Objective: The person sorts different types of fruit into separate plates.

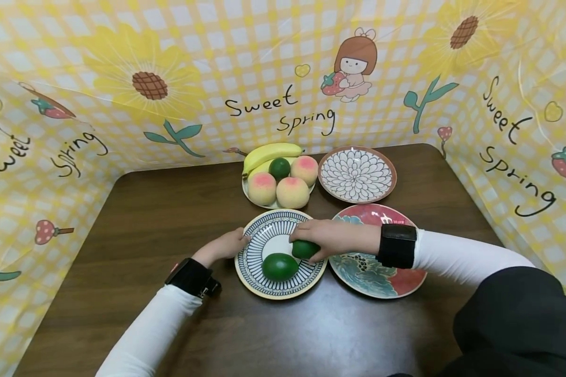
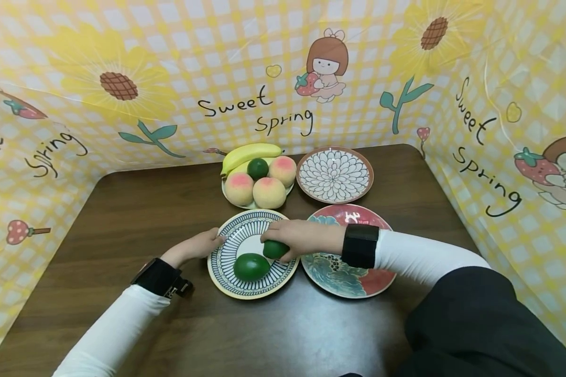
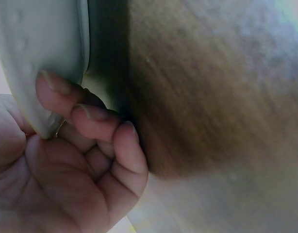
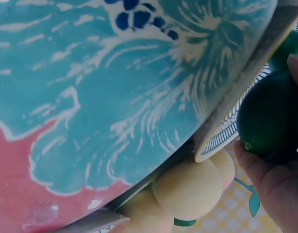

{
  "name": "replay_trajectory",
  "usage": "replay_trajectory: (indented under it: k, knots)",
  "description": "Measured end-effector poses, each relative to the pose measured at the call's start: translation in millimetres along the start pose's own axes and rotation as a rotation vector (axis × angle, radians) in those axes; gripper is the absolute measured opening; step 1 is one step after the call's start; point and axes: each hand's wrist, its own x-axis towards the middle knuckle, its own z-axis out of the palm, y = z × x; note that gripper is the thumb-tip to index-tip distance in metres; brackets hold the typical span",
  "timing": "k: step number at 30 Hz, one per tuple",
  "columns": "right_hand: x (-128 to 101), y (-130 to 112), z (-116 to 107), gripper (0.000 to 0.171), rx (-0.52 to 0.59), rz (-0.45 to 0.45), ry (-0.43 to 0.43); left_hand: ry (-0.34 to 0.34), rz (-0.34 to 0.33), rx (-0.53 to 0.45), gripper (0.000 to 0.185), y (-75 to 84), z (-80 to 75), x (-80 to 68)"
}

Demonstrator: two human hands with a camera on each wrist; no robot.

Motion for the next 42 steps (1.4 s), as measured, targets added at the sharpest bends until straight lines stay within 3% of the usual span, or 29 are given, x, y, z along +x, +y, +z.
replay_trajectory:
  k: [12,33,42]
  knots:
    - [7,2,13,0.057,0.026,-0.03,-0.115,-0.006,-0.014,-0.017,0.035,-0.4,1.2,0.6]
    - [7,2,14,0.068,0.024,-0.027,-0.137,-0.021,-0.003,-0.039,0.034,0.7,-1.1,-3.0]
    - [8,-2,5,0.075,0.05,-0.055,-0.107,-0.023,-0.004,-0.04,0.033,-1.1,-0.9,-0.7]
